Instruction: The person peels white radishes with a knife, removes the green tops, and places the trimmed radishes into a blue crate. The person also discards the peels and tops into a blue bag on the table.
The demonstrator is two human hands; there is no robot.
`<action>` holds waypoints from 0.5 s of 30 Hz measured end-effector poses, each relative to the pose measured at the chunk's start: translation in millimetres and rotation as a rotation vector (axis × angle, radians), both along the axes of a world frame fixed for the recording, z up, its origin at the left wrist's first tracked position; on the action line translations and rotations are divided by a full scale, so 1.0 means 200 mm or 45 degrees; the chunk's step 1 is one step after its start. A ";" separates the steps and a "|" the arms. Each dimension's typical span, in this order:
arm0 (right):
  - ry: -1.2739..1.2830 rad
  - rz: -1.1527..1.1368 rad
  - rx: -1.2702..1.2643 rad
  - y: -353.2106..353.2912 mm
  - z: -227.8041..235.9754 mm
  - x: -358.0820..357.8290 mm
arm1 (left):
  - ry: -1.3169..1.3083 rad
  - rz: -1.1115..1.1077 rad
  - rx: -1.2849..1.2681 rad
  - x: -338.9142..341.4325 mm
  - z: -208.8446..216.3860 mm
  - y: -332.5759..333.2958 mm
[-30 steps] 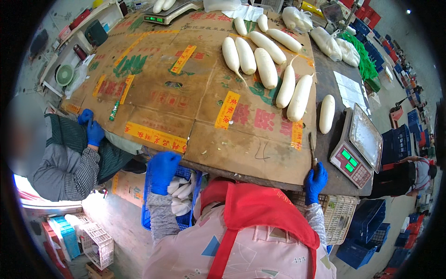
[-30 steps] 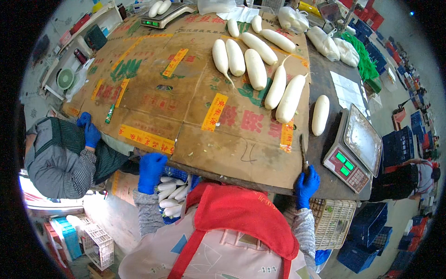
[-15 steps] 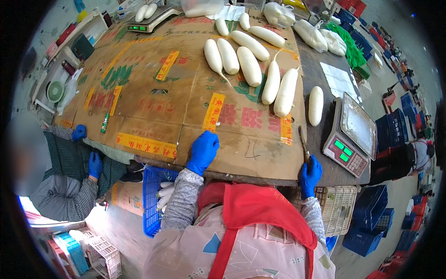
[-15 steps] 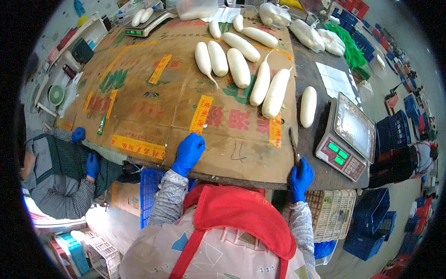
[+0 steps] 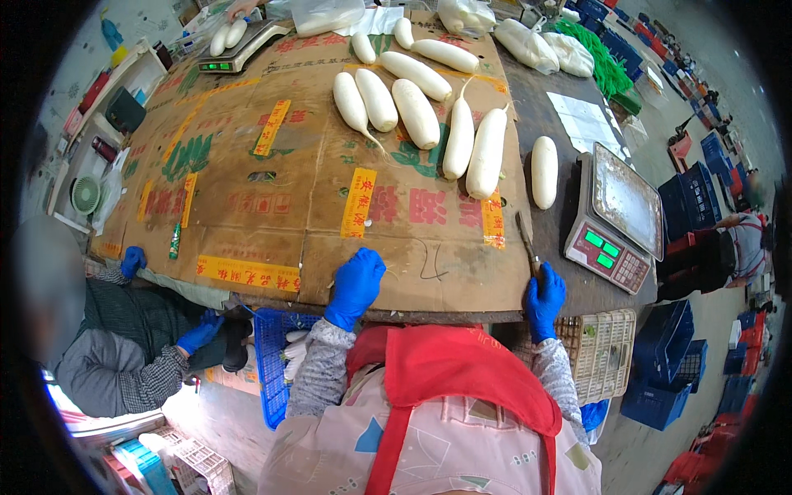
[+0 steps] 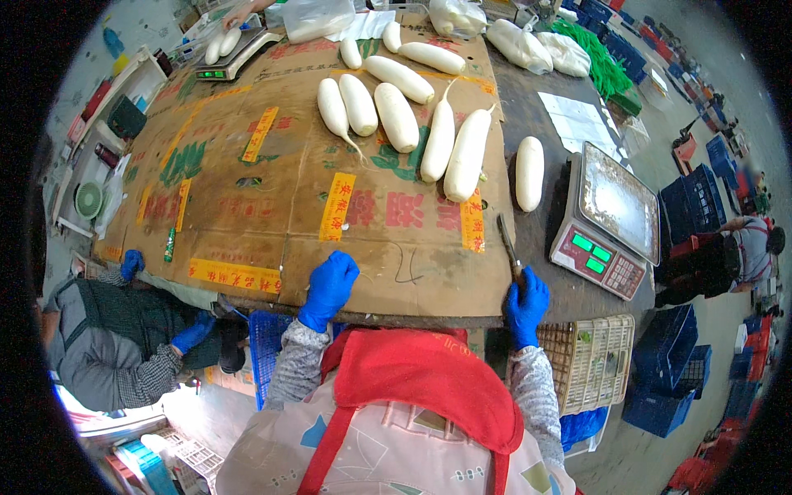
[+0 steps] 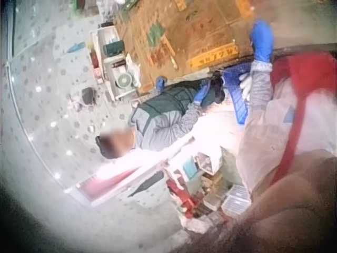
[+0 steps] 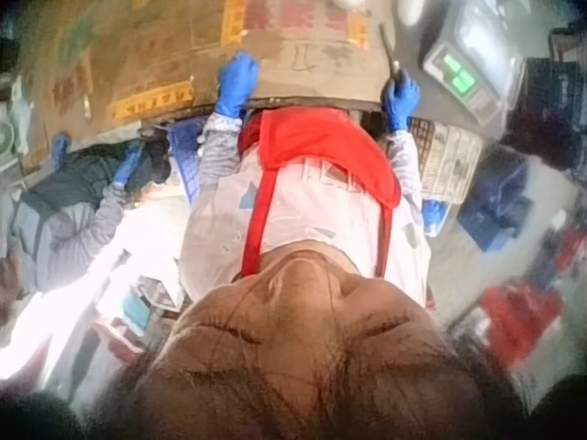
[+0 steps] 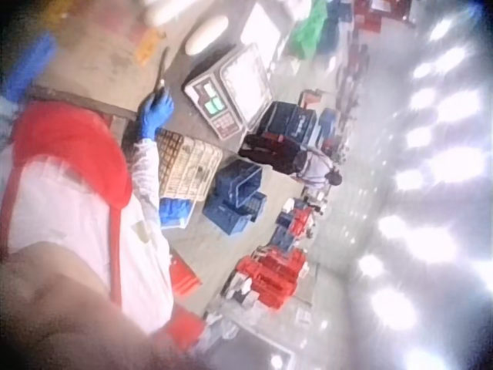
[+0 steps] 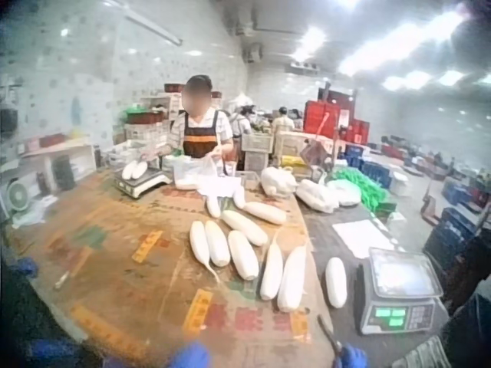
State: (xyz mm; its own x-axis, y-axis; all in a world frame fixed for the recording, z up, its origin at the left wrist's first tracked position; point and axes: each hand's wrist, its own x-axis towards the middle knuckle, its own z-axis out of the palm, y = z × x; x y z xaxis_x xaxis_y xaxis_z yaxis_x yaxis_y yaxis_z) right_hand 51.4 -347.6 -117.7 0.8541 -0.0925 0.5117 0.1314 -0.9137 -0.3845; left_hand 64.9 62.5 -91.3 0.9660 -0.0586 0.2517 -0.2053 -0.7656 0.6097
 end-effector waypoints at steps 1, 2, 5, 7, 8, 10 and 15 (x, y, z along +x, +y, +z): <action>0.001 -0.003 0.000 0.00 0.00 0.00 | 0.002 -0.003 -0.020 0.00 0.01 -0.01; 0.003 -0.005 0.001 0.00 0.01 0.00 | 0.035 -0.006 -0.020 -0.01 0.01 -0.03; 0.018 -0.011 -0.008 -0.01 0.00 -0.01 | 0.109 -0.021 -0.069 -0.01 0.04 -0.06; 0.026 -0.021 -0.005 -0.01 0.00 -0.01 | 0.128 -0.030 -0.153 -0.01 0.06 -0.08; 0.027 -0.029 0.003 0.00 0.01 -0.01 | 0.121 -0.016 -0.161 0.00 0.05 -0.09; 0.032 -0.046 0.014 0.01 0.02 -0.01 | 0.107 0.009 -0.176 0.01 0.02 -0.09; 0.013 -0.043 0.009 -0.01 -0.02 -0.01 | 0.086 0.030 -0.239 0.04 -0.01 -0.11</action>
State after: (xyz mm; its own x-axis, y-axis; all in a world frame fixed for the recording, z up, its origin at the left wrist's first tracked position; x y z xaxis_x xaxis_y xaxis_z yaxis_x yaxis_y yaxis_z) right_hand 50.4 -348.9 -121.0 0.8556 -0.1251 0.5023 0.0965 -0.9148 -0.3923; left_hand 72.7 41.3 -93.1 0.9817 0.0062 0.1905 -0.1422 -0.6414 0.7539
